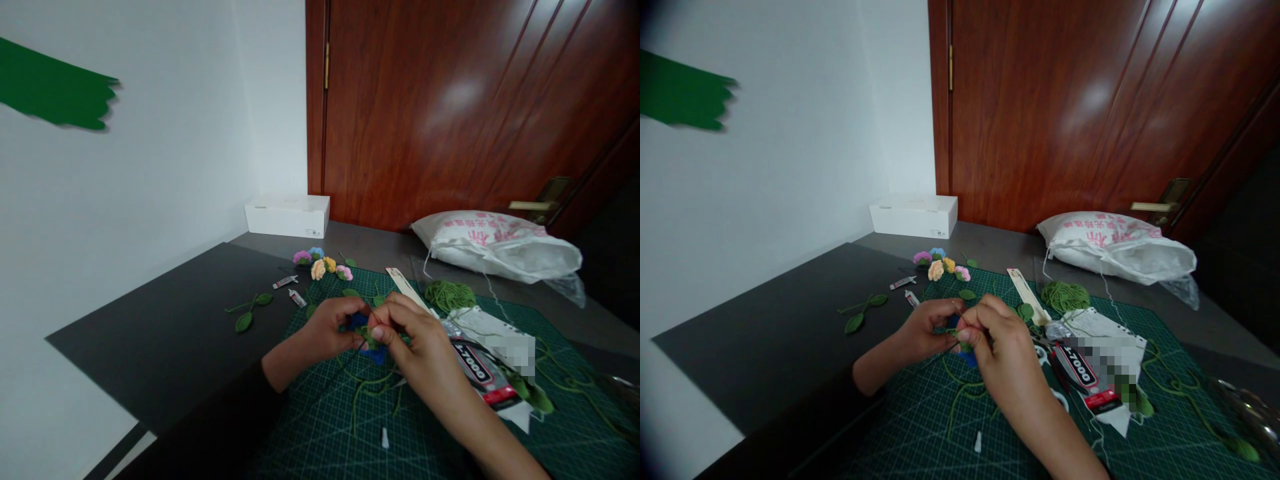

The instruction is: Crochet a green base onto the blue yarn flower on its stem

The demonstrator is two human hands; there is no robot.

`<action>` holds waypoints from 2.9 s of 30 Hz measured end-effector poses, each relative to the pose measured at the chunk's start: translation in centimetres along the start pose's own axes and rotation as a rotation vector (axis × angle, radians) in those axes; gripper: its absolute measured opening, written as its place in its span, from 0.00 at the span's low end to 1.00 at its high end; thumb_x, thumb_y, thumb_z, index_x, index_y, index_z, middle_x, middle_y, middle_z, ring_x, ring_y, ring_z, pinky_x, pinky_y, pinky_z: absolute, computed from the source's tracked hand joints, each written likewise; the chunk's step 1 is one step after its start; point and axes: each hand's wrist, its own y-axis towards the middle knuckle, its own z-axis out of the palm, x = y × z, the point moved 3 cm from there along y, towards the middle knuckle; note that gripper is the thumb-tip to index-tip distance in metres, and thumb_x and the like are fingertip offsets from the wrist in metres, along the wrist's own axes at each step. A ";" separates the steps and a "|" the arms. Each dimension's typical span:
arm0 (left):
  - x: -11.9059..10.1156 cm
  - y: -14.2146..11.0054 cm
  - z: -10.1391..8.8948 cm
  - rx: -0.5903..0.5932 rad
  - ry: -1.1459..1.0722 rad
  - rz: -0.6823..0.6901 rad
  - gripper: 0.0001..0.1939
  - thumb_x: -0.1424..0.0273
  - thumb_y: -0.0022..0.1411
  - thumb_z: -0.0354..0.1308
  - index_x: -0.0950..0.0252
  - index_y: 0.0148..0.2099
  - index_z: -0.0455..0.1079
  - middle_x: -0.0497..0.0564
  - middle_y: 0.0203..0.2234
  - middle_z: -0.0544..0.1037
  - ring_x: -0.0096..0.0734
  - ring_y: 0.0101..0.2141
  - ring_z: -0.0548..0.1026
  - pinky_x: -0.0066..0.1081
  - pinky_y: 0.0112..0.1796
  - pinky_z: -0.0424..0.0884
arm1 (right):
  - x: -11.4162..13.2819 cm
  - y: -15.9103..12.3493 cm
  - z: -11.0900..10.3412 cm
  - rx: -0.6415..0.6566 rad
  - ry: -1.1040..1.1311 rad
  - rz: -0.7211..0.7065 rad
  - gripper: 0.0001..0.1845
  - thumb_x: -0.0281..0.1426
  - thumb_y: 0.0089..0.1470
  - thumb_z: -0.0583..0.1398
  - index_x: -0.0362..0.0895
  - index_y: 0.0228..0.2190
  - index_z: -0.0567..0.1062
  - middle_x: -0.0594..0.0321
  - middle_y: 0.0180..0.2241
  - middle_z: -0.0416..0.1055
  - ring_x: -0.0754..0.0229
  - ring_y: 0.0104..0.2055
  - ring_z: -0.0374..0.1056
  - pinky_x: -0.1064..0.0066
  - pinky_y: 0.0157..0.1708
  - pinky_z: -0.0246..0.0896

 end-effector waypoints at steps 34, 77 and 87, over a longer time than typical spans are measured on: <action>-1.3 -0.1 -1.4 -0.348 -0.085 0.150 0.15 0.78 0.52 0.66 0.63 0.42 0.69 0.51 0.39 0.73 0.32 0.39 0.74 0.27 0.35 0.72 | 0.5 -0.2 -2.3 0.119 -0.346 0.087 0.07 0.27 0.59 0.59 0.47 0.32 0.77 0.66 0.27 0.69 0.63 0.24 0.64 0.71 0.26 0.55; -1.8 -0.4 -1.1 -0.337 0.082 0.143 0.13 0.75 0.56 0.65 0.63 0.43 0.69 0.51 0.40 0.75 0.35 0.42 0.75 0.32 0.39 0.74 | 0.2 0.0 -1.7 0.109 -0.422 0.031 0.08 0.25 0.58 0.56 0.45 0.31 0.74 0.67 0.22 0.65 0.63 0.21 0.61 0.73 0.23 0.51; -0.7 -0.1 -0.9 -0.242 -0.231 0.094 0.13 0.73 0.55 0.65 0.62 0.42 0.67 0.48 0.34 0.73 0.26 0.30 0.72 0.25 0.28 0.69 | 0.8 0.5 -3.0 0.127 -0.684 -0.133 0.09 0.27 0.63 0.56 0.45 0.35 0.77 0.60 0.30 0.69 0.55 0.32 0.68 0.66 0.32 0.58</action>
